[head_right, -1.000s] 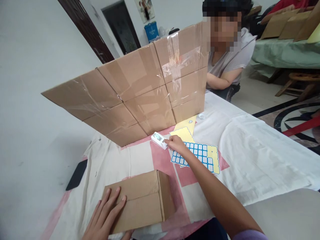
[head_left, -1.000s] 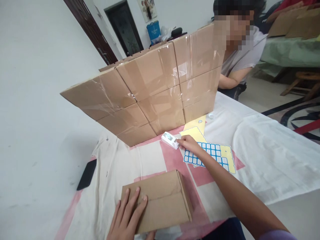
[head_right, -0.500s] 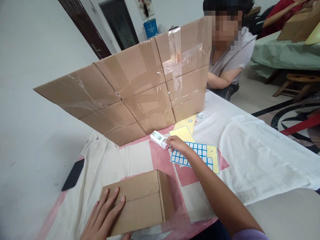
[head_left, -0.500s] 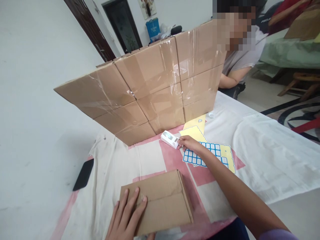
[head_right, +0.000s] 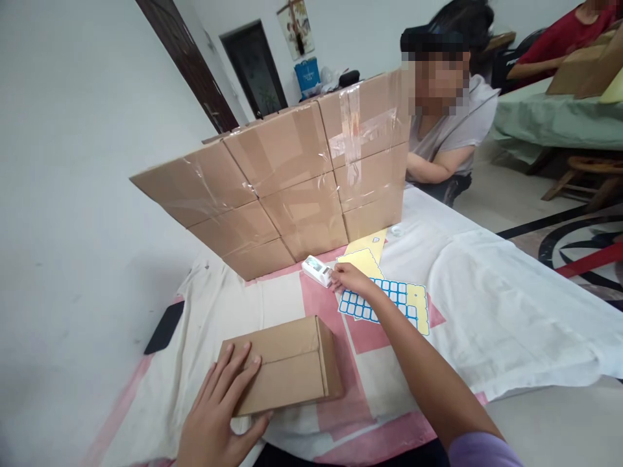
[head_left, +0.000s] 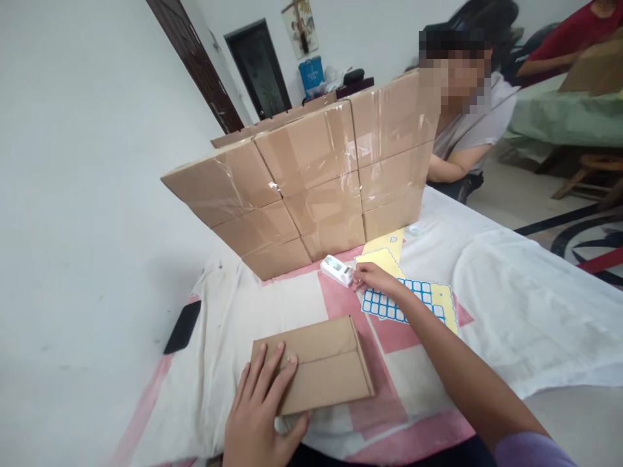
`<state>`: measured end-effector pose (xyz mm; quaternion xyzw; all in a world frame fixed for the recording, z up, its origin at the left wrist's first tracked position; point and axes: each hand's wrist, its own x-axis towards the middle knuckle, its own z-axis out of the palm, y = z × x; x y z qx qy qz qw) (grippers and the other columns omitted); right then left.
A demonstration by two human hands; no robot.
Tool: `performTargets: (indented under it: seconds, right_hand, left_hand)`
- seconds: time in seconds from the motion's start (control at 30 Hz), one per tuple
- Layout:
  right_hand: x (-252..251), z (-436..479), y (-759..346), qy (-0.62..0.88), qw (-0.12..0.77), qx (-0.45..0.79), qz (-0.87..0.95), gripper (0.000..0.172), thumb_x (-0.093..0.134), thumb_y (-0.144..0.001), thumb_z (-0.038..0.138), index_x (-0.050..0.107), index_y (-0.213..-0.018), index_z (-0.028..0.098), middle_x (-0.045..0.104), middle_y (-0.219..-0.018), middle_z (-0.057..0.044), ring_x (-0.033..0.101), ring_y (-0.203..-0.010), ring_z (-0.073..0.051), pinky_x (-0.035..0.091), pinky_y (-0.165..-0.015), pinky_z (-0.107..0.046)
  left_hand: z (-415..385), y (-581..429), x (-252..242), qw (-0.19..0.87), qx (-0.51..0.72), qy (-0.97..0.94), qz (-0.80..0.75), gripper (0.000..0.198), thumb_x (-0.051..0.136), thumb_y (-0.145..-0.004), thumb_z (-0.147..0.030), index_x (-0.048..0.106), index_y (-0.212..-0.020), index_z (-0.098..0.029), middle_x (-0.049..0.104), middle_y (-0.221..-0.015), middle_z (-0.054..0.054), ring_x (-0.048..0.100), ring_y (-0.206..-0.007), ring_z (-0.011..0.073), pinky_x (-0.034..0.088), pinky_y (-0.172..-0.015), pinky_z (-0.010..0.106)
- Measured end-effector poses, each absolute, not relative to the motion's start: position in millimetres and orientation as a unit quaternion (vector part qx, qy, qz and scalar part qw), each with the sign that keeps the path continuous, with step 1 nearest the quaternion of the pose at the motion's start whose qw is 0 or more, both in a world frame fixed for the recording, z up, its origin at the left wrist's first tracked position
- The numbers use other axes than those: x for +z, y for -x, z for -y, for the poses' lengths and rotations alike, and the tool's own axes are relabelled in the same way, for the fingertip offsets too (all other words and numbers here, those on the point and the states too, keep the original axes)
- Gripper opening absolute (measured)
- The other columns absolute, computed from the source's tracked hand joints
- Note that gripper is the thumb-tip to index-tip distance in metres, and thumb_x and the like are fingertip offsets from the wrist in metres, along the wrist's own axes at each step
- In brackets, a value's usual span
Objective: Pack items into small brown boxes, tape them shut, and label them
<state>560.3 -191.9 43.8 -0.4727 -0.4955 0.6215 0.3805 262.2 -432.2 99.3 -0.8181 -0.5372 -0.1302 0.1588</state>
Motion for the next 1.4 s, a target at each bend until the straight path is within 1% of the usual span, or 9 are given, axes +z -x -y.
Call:
performTargets:
  seconds: [0.23, 0.5, 0.67, 0.83, 0.97, 1.1, 1.23, 1.3, 1.4]
  right_hand:
    - [121, 255, -546, 0.279, 0.395, 0.637, 0.601, 0.024, 0.064, -0.089, 0.034, 0.044, -0.096, 0.024, 0.069, -0.071, 0.004, 0.062, -0.045, -0.012, 0.03, -0.04, -0.018]
    - [162, 316, -520, 0.28, 0.393, 0.611, 0.628, 0.021, 0.062, -0.091, 0.035, 0.044, -0.095, 0.025, 0.054, -0.062, 0.01, 0.04, -0.042, -0.007, 0.028, -0.043, -0.019]
    - [171, 370, -507, 0.297, 0.387, 0.528, 0.695, 0.01, 0.054, -0.098, 0.031, 0.049, -0.092, 0.023, 0.052, -0.065, 0.005, 0.05, -0.057, -0.011, 0.037, -0.055, -0.023]
    - [155, 454, -491, 0.321, 0.329, 0.319, 0.829, 0.01, 0.056, -0.09, 0.019, 0.058, -0.084, 0.026, 0.063, -0.074, 0.0, 0.059, -0.071, -0.017, 0.046, -0.065, -0.029]
    - [130, 486, -481, 0.319, 0.314, 0.348, 0.824, 0.021, 0.055, -0.085, 0.014, 0.067, -0.088, 0.031, 0.069, -0.071, 0.002, 0.063, -0.066, -0.017, 0.05, -0.065, -0.03]
    - [123, 476, -491, 0.346, 0.384, 0.354, 0.779, 0.018, 0.057, -0.091, 0.019, 0.07, -0.098, 0.03, 0.072, -0.073, 0.002, 0.065, -0.063, -0.016, 0.053, -0.064, -0.03]
    - [143, 441, -504, 0.363, 0.474, 0.149, 0.789, 0.025, 0.056, -0.095, 0.018, 0.068, -0.116, 0.027, 0.075, -0.109, -0.007, 0.068, -0.107, -0.025, 0.054, -0.093, -0.041]
    - [152, 419, -502, 0.377, 0.417, 0.037, 0.826, 0.036, 0.056, -0.097, 0.022, 0.063, -0.132, 0.025, 0.067, -0.135, -0.009, 0.054, -0.134, -0.031, 0.038, -0.115, -0.055]
    - [150, 392, -489, 0.39, 0.305, -0.013, 0.869, 0.041, 0.049, -0.101, 0.025, 0.059, -0.141, 0.024, 0.061, -0.145, -0.008, 0.049, -0.14, -0.032, 0.031, -0.119, -0.061]
  left_hand:
    - [433, -261, 101, 0.178, -0.117, 0.821, 0.53, 0.073, 0.066, -0.083, -0.035, 0.043, -0.151, -0.03, 0.038, -0.163, 0.002, 0.031, -0.152, 0.0336, 0.043, -0.111, 0.053]
    - [431, -262, 109, 0.132, -0.146, 0.817, 0.542, 0.065, 0.066, -0.087, -0.04, 0.047, -0.149, -0.031, 0.045, -0.159, 0.007, 0.033, -0.151, 0.0364, 0.033, -0.117, 0.061]
    - [439, -261, 128, 0.142, -0.268, 0.802, 0.515, 0.051, 0.064, -0.093, -0.04, 0.052, -0.141, -0.027, 0.062, -0.143, 0.009, 0.042, -0.145, 0.0348, 0.021, -0.121, 0.063]
    - [475, -273, 134, 0.025, -0.419, 0.788, 0.451, 0.053, 0.052, -0.094, -0.062, 0.06, -0.129, -0.022, 0.07, -0.108, 0.012, 0.065, -0.104, 0.0237, 0.055, -0.087, 0.038]
    - [497, -279, 122, 0.016, -0.466, 0.808, 0.361, 0.02, 0.057, -0.098, -0.04, 0.068, -0.099, -0.023, 0.065, -0.074, 0.003, 0.06, -0.07, 0.0158, 0.051, -0.063, 0.031]
    - [508, -269, 112, 0.099, -0.536, 0.744, 0.385, 0.009, 0.063, -0.091, -0.018, 0.069, -0.094, -0.024, 0.063, -0.07, 0.0, 0.057, -0.065, 0.0149, 0.048, -0.06, 0.033]
    - [510, -256, 110, 0.096, -0.581, 0.684, 0.43, 0.012, 0.063, -0.09, -0.016, 0.07, -0.091, -0.025, 0.063, -0.086, 0.003, 0.059, -0.078, 0.0185, 0.049, -0.068, 0.038]
    - [505, -252, 113, 0.053, -0.562, 0.705, 0.429, 0.014, 0.065, -0.088, -0.013, 0.071, -0.093, -0.024, 0.067, -0.092, 0.004, 0.061, -0.083, 0.0196, 0.05, -0.071, 0.038]
    - [490, -247, 122, -0.012, -0.529, 0.733, 0.428, 0.022, 0.066, -0.086, -0.006, 0.07, -0.098, -0.024, 0.073, -0.085, 0.001, 0.065, -0.079, 0.0171, 0.052, -0.073, 0.036]
